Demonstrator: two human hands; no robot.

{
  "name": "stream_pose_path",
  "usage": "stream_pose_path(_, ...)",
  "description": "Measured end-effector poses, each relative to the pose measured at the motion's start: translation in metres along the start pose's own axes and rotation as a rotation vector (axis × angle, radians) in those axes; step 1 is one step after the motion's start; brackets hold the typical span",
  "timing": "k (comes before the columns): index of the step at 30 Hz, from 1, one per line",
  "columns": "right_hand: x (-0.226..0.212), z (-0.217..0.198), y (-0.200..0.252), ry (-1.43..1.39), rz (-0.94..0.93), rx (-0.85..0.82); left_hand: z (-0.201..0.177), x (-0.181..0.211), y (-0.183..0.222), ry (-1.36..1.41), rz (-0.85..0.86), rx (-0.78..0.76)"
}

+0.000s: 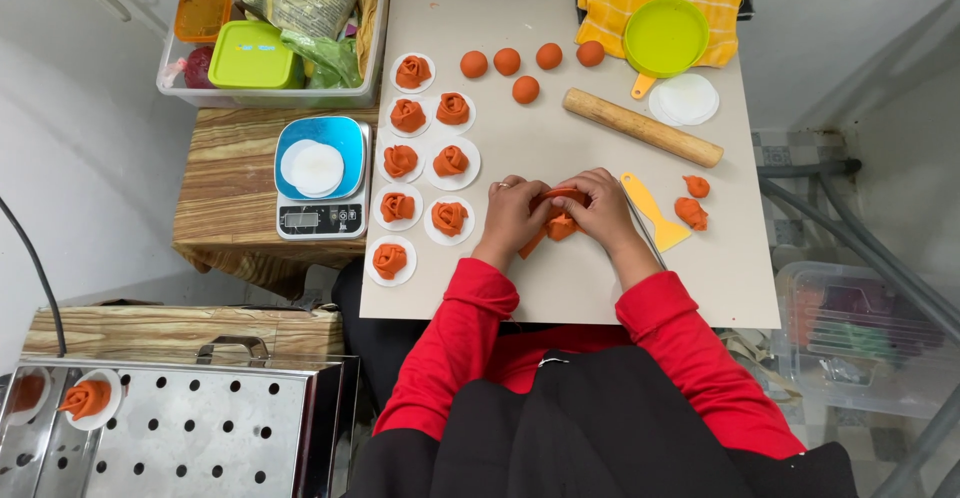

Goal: Shaping a piece of orange dough into a bow using a small tool and hand folding.

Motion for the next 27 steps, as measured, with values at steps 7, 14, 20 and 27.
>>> stream_pose_path(7,0.021,0.006,0.005,0.008,0.014,0.006,0.0,-0.006,-0.001,-0.017,-0.034,0.004)
stream_pose_path(14,0.015,0.005,0.005,0.057,0.027,-0.032,-0.001,-0.003,0.001,-0.041,0.001,0.039)
stream_pose_path(20,0.017,0.01,0.005,0.078,0.007,-0.062,-0.006,0.003,0.001,-0.024,0.015,0.05)
stream_pose_path(27,0.027,0.009,0.007,0.065,0.053,-0.04,0.005,-0.025,0.006,-0.178,0.024,0.122)
Point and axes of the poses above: each hand's wrist, its own y-axis away from the middle knuckle, its own z-axis out of the palm, x = y × z, the point moved 8 cm from there along -y, towards the middle knuckle, and after that the axes turned 13 degrees about x, right-handed, at the moved point
